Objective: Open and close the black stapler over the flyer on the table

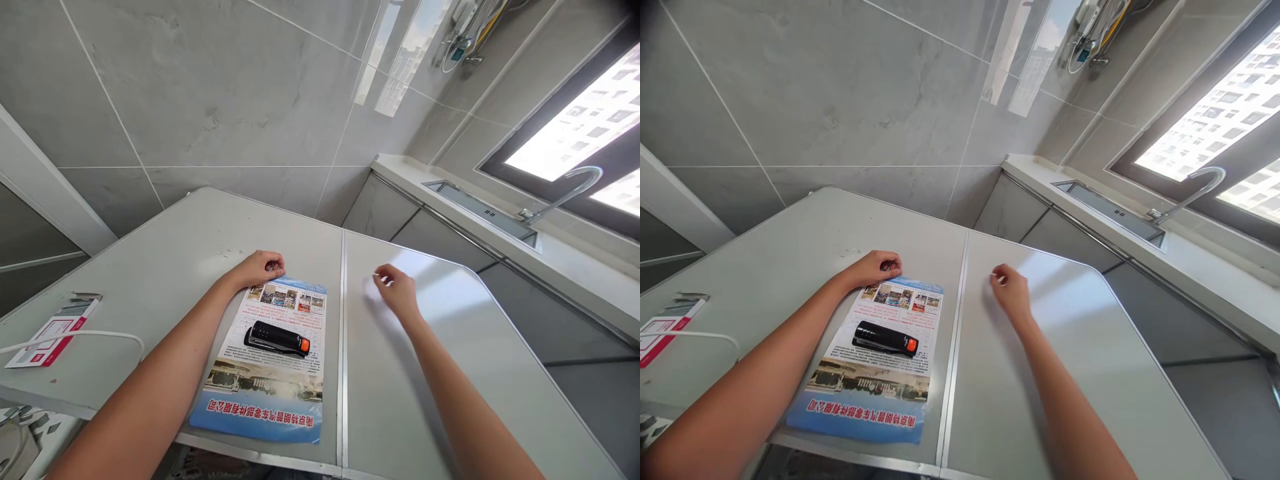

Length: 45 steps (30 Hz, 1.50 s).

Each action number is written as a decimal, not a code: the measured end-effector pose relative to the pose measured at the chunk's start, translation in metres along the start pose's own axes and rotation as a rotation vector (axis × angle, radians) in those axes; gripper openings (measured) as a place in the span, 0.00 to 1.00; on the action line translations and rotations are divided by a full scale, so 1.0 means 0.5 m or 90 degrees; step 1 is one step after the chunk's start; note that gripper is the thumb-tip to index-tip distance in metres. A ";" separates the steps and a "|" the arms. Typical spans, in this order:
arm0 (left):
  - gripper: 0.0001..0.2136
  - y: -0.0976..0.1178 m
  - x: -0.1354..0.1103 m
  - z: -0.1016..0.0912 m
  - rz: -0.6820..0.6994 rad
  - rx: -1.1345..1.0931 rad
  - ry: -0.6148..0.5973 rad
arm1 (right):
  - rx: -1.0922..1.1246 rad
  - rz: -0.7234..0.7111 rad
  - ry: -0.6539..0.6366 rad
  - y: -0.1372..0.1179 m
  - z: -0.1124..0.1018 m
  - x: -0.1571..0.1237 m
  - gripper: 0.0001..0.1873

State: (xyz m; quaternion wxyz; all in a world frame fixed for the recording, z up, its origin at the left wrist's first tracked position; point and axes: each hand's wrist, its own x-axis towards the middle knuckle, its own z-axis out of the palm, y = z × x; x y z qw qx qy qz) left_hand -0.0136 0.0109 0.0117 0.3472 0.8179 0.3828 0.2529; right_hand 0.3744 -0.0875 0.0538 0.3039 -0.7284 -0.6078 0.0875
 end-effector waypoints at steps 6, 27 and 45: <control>0.19 0.002 -0.005 -0.021 -0.007 -0.199 0.031 | -0.067 0.099 0.053 0.170 -0.029 0.086 0.13; 0.26 0.004 -0.007 -0.021 -0.037 -0.408 0.014 | 0.027 -0.299 -0.092 -0.159 0.185 0.058 0.10; 0.27 0.005 -0.008 -0.021 -0.049 -0.429 0.007 | -0.156 -0.310 -0.110 -0.143 0.180 0.067 0.13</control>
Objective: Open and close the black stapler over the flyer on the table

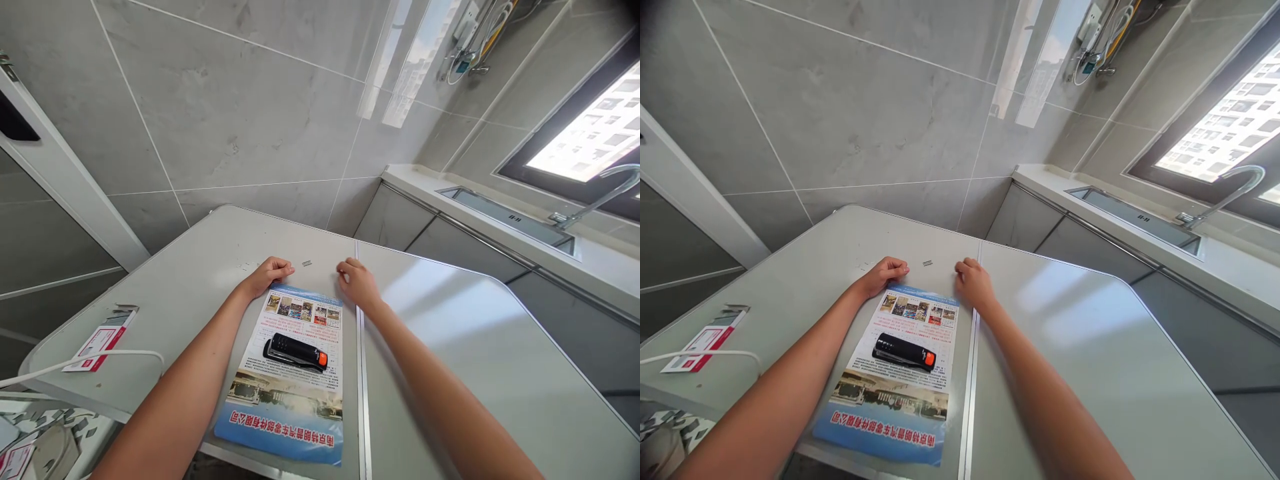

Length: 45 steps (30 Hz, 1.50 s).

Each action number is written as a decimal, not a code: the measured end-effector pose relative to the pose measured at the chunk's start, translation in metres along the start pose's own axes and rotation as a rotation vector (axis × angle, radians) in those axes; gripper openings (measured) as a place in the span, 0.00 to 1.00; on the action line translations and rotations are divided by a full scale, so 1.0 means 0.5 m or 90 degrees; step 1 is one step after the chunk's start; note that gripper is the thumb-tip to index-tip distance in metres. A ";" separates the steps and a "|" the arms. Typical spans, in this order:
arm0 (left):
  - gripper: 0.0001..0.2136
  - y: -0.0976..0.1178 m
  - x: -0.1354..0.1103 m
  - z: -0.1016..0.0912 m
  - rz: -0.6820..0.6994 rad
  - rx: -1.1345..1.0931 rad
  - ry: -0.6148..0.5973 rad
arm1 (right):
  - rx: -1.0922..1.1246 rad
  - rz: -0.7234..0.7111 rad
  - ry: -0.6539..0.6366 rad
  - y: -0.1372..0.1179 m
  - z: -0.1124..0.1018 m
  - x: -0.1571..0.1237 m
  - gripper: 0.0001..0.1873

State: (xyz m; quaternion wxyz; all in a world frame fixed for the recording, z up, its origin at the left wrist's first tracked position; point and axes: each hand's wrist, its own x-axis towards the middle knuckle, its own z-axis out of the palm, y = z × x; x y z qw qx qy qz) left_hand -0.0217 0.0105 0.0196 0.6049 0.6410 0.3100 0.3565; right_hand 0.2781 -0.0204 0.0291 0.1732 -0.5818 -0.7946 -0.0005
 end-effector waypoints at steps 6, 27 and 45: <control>0.26 -0.001 0.000 0.001 -0.002 0.017 0.010 | -0.106 0.246 -0.047 0.248 -0.094 -0.179 0.09; 0.28 0.011 -0.007 0.016 0.018 0.184 0.041 | -0.064 0.371 0.070 0.406 -0.108 -0.387 0.04; 0.28 -0.004 -0.003 0.032 0.089 0.413 0.115 | -0.036 0.388 0.066 0.386 -0.120 -0.381 0.08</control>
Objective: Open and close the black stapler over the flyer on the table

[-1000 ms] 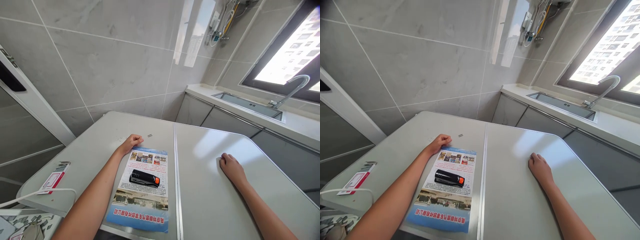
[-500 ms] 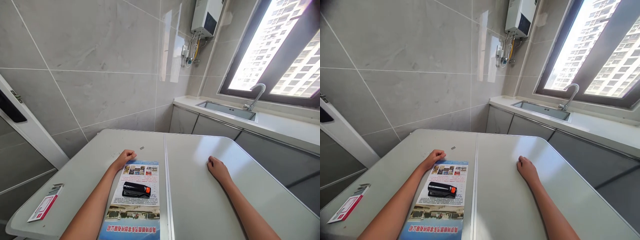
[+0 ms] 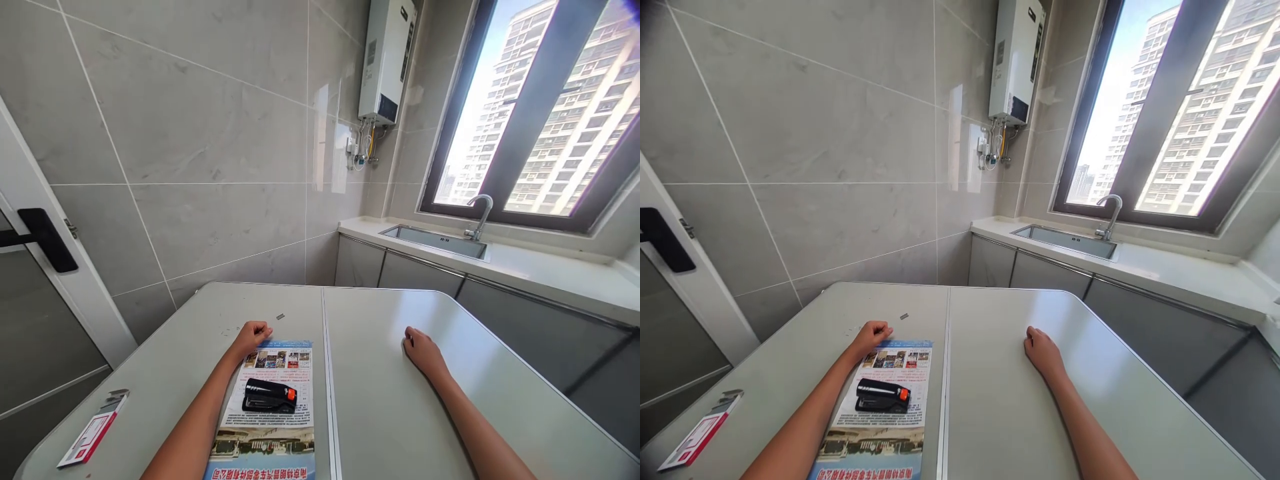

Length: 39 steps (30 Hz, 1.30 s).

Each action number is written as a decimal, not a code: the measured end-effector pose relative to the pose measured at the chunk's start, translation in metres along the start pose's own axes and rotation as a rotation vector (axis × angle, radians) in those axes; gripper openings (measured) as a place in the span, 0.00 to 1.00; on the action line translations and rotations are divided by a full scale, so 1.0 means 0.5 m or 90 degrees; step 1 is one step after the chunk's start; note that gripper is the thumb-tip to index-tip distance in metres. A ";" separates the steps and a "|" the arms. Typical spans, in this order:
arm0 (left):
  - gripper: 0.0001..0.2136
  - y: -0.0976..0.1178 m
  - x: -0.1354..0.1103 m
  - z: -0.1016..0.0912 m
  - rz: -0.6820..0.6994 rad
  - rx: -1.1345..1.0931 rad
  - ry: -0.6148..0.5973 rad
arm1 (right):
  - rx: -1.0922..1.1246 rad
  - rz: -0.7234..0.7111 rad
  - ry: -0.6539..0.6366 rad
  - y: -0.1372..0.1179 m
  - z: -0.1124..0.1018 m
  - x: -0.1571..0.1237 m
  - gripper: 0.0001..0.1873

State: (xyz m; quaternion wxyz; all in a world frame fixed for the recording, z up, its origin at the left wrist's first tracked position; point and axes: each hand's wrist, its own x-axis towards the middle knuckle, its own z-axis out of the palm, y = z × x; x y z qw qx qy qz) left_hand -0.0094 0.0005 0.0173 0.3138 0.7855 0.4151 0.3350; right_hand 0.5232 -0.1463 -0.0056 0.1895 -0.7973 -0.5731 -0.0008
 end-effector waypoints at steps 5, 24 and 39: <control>0.21 0.011 -0.009 0.014 -0.007 0.123 0.048 | -0.013 0.100 -0.016 -0.031 -0.004 0.020 0.10; 0.30 0.029 -0.049 0.062 -0.025 -0.209 0.040 | 0.614 0.006 -0.072 -0.189 0.052 0.008 0.26; 0.35 0.036 -0.055 -0.004 -0.031 -0.704 0.185 | 1.007 -0.102 -0.544 -0.225 0.075 -0.060 0.39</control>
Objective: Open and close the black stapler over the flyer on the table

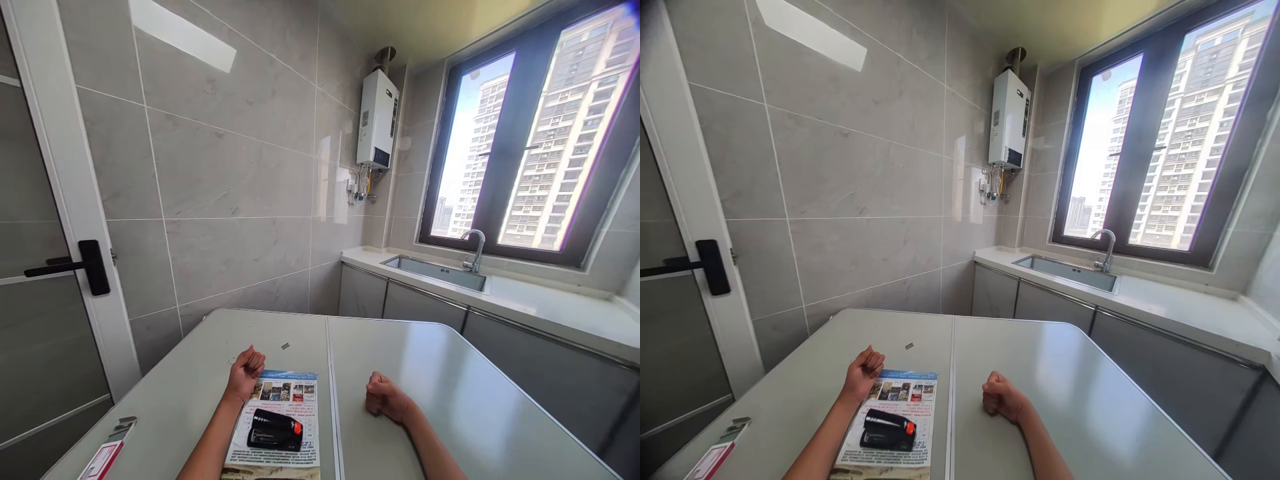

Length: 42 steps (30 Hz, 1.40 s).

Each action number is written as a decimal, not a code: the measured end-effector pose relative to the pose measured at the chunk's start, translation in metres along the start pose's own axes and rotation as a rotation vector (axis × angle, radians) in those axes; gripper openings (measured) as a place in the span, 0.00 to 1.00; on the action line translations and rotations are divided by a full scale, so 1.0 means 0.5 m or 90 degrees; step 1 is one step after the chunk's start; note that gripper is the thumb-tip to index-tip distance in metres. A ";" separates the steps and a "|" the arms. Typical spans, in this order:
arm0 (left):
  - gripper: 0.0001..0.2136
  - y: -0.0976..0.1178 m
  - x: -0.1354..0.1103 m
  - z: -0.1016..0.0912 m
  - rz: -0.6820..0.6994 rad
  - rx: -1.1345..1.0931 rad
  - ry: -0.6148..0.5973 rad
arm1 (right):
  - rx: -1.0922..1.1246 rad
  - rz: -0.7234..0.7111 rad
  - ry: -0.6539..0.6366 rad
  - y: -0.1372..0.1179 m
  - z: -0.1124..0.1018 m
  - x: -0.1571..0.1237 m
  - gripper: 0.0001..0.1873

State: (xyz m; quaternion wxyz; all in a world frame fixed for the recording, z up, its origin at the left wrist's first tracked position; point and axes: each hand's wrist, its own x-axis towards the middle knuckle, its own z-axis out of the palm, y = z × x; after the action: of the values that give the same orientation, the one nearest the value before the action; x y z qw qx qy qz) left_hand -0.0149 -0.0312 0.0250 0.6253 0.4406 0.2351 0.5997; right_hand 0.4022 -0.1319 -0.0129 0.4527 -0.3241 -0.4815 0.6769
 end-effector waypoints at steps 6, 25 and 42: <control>0.26 -0.010 0.006 0.007 0.005 -0.038 -0.027 | -0.004 0.002 -0.001 -0.001 0.002 0.005 0.41; 0.09 -0.048 -0.005 0.063 0.118 0.979 -0.224 | -0.471 0.022 0.234 0.008 0.242 -0.062 0.28; 0.12 -0.078 -0.003 0.046 0.038 0.829 -0.218 | -0.667 -0.084 0.310 0.138 0.477 -0.220 0.24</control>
State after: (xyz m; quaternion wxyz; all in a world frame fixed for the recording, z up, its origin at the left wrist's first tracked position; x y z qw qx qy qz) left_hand 0.0248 -0.0344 0.0036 0.2437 0.8229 0.4341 0.2738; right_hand 0.2149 -0.3279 0.0000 0.3705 -0.6208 -0.6534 0.2245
